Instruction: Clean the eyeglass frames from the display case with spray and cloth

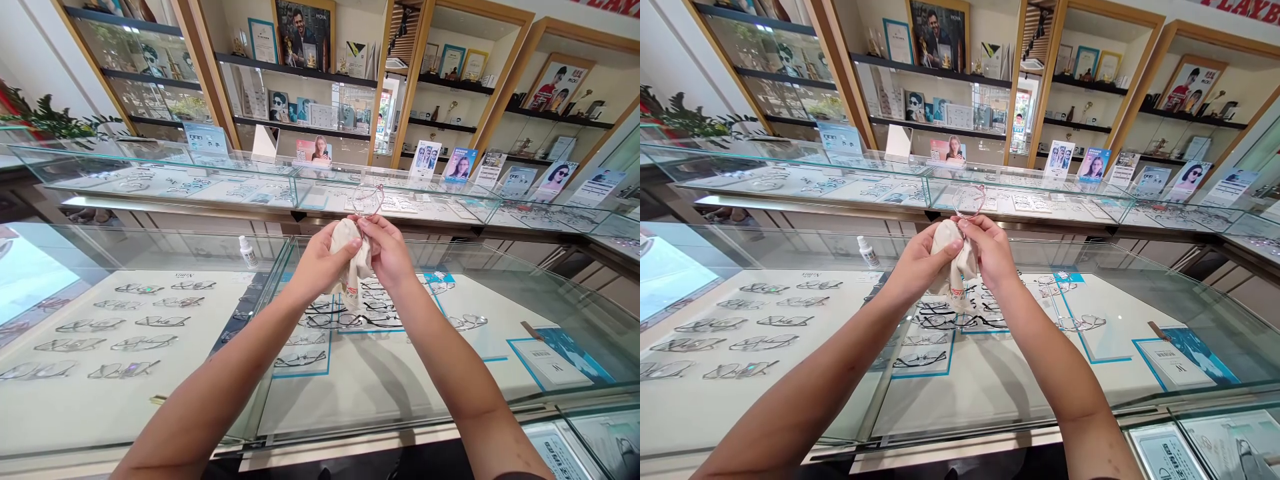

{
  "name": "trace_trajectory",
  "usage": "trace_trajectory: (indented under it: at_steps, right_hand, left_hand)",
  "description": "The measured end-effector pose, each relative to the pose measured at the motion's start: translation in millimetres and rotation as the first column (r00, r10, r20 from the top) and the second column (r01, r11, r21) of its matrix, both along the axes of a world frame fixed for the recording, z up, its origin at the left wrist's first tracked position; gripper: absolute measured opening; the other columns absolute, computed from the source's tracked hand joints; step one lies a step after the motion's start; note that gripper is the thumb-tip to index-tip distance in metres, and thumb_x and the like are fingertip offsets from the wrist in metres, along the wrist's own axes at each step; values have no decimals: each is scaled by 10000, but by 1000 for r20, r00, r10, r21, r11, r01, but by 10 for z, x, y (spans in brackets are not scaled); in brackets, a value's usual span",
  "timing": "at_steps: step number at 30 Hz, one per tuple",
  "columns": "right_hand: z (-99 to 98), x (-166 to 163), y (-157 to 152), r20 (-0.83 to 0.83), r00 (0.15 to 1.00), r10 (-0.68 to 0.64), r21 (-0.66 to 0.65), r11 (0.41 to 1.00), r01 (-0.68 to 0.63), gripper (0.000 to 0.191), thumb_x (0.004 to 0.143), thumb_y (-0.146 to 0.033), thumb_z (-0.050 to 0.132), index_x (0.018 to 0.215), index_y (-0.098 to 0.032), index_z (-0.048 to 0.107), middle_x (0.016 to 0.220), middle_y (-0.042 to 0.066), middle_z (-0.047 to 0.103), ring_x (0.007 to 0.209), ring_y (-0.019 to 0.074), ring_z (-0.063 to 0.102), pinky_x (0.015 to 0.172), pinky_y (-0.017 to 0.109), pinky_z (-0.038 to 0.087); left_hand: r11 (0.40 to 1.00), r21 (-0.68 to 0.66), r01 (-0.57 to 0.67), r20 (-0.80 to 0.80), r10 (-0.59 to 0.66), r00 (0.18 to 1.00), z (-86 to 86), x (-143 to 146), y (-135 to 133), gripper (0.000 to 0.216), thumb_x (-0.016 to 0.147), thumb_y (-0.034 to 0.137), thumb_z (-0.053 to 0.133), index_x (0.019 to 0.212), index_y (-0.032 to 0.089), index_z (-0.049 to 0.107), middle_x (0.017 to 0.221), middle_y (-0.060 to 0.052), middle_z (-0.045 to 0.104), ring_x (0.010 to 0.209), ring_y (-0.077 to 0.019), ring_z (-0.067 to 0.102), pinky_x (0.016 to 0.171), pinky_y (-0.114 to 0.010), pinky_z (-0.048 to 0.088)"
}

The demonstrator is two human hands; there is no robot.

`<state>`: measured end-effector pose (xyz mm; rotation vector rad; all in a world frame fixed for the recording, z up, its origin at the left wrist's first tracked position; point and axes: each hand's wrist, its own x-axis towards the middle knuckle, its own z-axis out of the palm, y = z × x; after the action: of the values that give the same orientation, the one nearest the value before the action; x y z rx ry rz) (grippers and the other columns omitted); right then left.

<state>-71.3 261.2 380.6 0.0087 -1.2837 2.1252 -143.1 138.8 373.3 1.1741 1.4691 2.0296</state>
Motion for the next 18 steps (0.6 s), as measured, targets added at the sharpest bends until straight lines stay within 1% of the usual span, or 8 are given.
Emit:
trace_trajectory:
  at_steps: [2, 4, 6, 8, 10, 12, 15, 18]
  right_hand:
    - [-10, -2, -1, -1, 1000, 14, 20, 1000, -14, 173, 743, -313, 895, 822, -234, 762, 989, 22, 813, 893, 168, 710, 896, 316, 587]
    - [-18, 1, -10, -20, 1000, 14, 52, 999, -13, 143, 756, -307, 889, 830, -243, 784, 965, 10, 806, 905, 162, 708, 940, 313, 576]
    - [-20, 8, -24, -41, 999, 16, 91, 996, -12, 112, 775, -303, 882, 830, -255, 797, 952, 1, 805, 927, 160, 711, 980, 314, 564]
    - [-17, 14, -32, -50, 998, 27, 125, 992, -21, 94, 799, -307, 869, 857, -258, 814, 938, 0, 805, 936, 161, 713, 991, 314, 557]
    - [-14, 16, -26, -46, 998, 39, 122, 992, -33, 103, 804, -313, 863, 871, -249, 817, 924, 4, 803, 922, 163, 715, 966, 312, 563]
    - [-11, 13, -6, -30, 999, 38, 74, 997, -36, 128, 786, -323, 875, 842, -244, 791, 932, 8, 808, 900, 167, 718, 923, 316, 578]
    - [-6, 5, 35, -7, 1000, 20, -1, 1000, -20, 193, 736, -328, 903, 779, -245, 734, 962, 11, 817, 877, 174, 720, 865, 321, 595]
    - [-6, -2, 56, 3, 1000, 12, -5, 1000, -12, 204, 716, -333, 915, 769, -243, 740, 962, 9, 815, 863, 168, 708, 828, 306, 588]
  left_hand:
    - [999, 12, -49, -23, 49, 999, -6, -5, 7, 513, 860, 517, 865, 1214, 169, 733, 978, -58, 750, 817, -176, 632, 751, -276, 507]
    - [994, 17, -106, -59, 107, 992, -10, -16, 9, 467, 889, 547, 836, 1153, 171, 755, 927, -43, 733, 782, -162, 606, 737, -270, 489]
    - [987, 22, -158, -85, 159, 984, -17, -32, 8, 446, 938, 593, 769, 1095, 175, 768, 847, -22, 697, 732, -149, 564, 709, -267, 465]
    - [984, 34, -177, -100, 180, 979, -25, -51, 5, 477, 985, 642, 682, 1058, 179, 772, 783, -12, 661, 709, -152, 543, 696, -272, 455]
    - [987, 43, -154, -111, 158, 981, -27, -67, -2, 512, 999, 672, 637, 1023, 178, 768, 762, -12, 649, 718, -162, 550, 704, -278, 460]
    - [995, 40, -89, -120, 94, 988, -19, -76, -13, 503, 986, 668, 660, 1029, 177, 761, 804, -22, 676, 764, -174, 579, 734, -277, 475]
    - [999, 3, 37, -104, -36, 994, -2, -75, -28, 484, 953, 623, 732, 1146, 179, 741, 942, -46, 728, 832, -184, 616, 768, -275, 494]
    - [998, -16, 63, -78, -64, 995, 0, -67, -21, 504, 907, 555, 814, 1233, 186, 708, 1031, -55, 734, 851, -176, 624, 779, -272, 504]
